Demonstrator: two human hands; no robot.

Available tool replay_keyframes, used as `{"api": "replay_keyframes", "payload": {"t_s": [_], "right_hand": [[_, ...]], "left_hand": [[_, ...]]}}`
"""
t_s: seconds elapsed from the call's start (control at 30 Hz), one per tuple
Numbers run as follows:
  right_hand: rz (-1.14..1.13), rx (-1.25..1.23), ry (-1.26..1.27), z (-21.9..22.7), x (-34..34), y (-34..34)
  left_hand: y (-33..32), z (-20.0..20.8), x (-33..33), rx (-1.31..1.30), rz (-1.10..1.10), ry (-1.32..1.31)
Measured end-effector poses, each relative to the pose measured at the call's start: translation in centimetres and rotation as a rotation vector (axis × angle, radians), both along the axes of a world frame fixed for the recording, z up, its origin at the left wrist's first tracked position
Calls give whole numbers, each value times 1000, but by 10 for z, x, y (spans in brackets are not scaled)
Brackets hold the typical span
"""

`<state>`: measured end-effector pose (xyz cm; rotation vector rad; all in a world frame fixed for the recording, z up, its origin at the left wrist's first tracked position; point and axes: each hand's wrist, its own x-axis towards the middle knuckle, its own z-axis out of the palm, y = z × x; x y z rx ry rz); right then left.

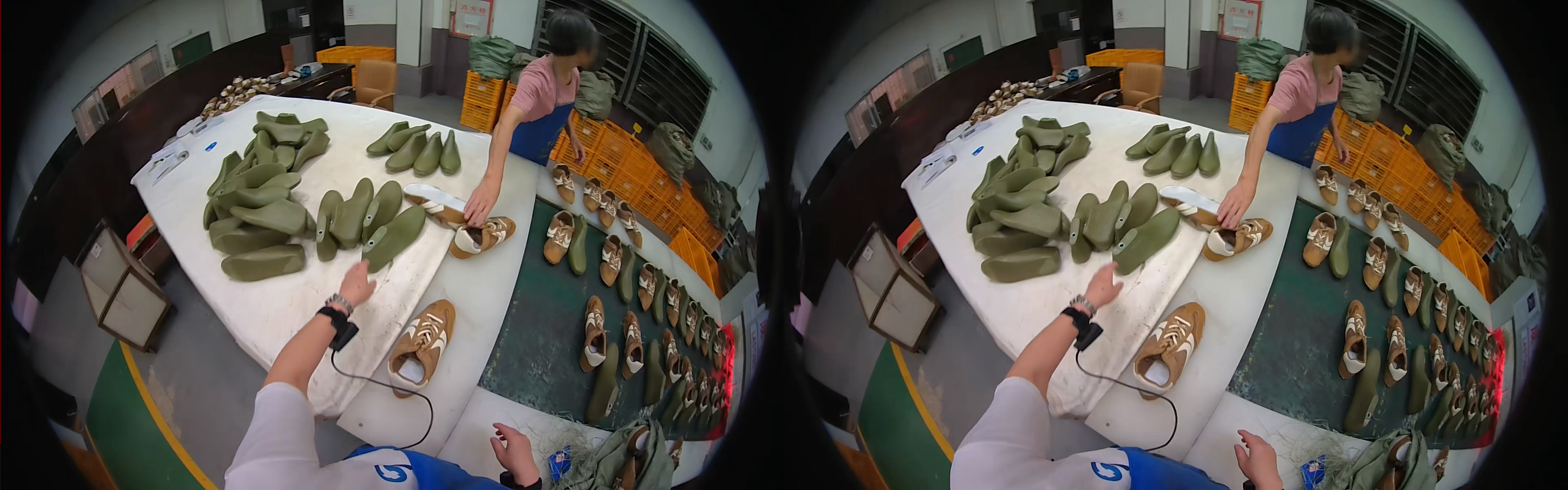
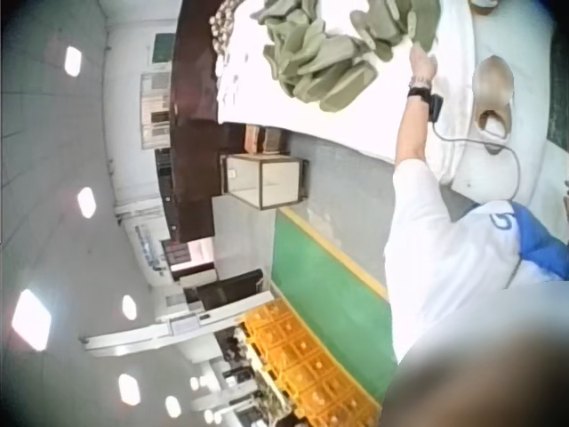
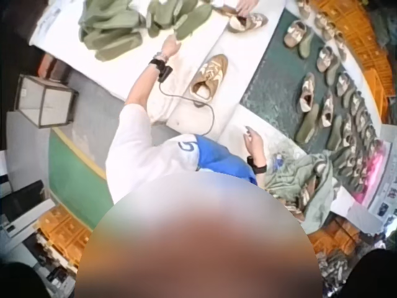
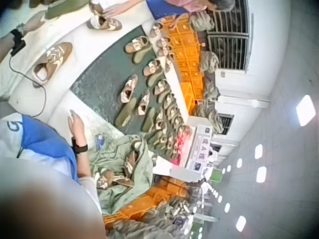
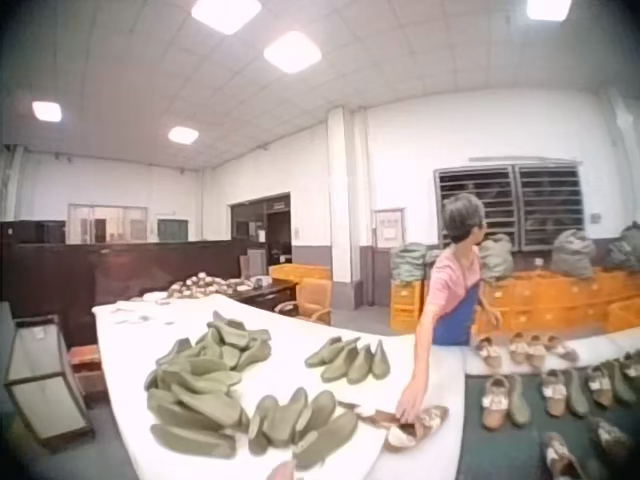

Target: The person inserts green shoe lasts into brown shoes, ties the laces, and places the shoes on a conveyor belt. The person repeats this process for multiple shoes while another worker assists nearby.

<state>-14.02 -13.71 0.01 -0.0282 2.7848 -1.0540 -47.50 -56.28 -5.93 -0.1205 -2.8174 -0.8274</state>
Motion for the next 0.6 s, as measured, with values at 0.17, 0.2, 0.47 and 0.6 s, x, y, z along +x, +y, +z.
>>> {"api": "replay_keyframes", "payload": {"t_s": [0.17, 0.2, 0.47, 0.6], "right_hand": [[-115, 17, -74, -1, 15, -25], [-110, 27, -64, -3, 17, -30], [-53, -31, -80, -8, 7, -52], [-88, -312, -69, -1, -30, -57]], "left_hand": [[-12, -20, -108, 125, 96, -124], [-10, -28, -116, 142, 88, -107], [-8, -36, -85, 1088, 45, -369], [24, 15, -3, 1348, -83, -785]]}}
